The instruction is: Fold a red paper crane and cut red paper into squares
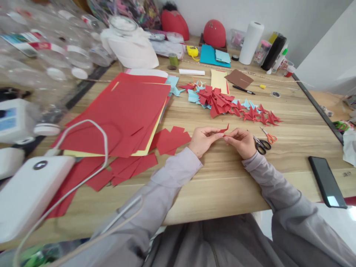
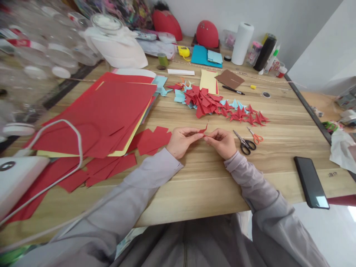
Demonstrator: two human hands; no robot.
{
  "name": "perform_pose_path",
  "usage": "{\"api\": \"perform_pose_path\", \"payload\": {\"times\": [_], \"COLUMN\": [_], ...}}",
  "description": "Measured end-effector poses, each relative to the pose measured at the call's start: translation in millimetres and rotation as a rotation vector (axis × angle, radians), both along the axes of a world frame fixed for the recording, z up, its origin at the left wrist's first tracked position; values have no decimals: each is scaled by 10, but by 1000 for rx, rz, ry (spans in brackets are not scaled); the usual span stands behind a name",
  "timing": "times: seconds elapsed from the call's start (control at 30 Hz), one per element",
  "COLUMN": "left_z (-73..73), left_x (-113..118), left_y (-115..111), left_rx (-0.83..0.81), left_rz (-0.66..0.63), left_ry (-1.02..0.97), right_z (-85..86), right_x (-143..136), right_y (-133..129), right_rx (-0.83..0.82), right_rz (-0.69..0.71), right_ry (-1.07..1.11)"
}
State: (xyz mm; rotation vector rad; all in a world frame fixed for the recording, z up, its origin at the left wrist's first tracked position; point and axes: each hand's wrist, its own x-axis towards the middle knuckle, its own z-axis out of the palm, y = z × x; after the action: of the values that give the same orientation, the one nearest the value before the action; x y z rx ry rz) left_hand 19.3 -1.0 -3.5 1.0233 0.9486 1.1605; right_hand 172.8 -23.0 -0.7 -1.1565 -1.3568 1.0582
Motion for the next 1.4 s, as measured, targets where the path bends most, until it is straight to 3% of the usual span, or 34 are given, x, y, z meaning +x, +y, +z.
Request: {"api": "perform_pose_path", "payload": {"times": [0.37, 0.73, 1.0, 1.4], "left_z": [-85, 9, 8, 15], "left_x": [-17, -94, -141, -102], "left_y": [32, 52, 91, 98], "left_rx": [-33, -151, -229, -245], "left_rz": [-72, -186, -277, -207], "left_ry": [-82, -140, -195, -220], "right_z": [58, 77, 56, -29], "right_x": [56, 106, 98, 49], "right_y": [-2, 24, 21, 2], "right_rx": [-24, -171, -219, -42], "right_rz": [97, 249, 253, 192], "right_ry": [94, 68, 98, -27]}}
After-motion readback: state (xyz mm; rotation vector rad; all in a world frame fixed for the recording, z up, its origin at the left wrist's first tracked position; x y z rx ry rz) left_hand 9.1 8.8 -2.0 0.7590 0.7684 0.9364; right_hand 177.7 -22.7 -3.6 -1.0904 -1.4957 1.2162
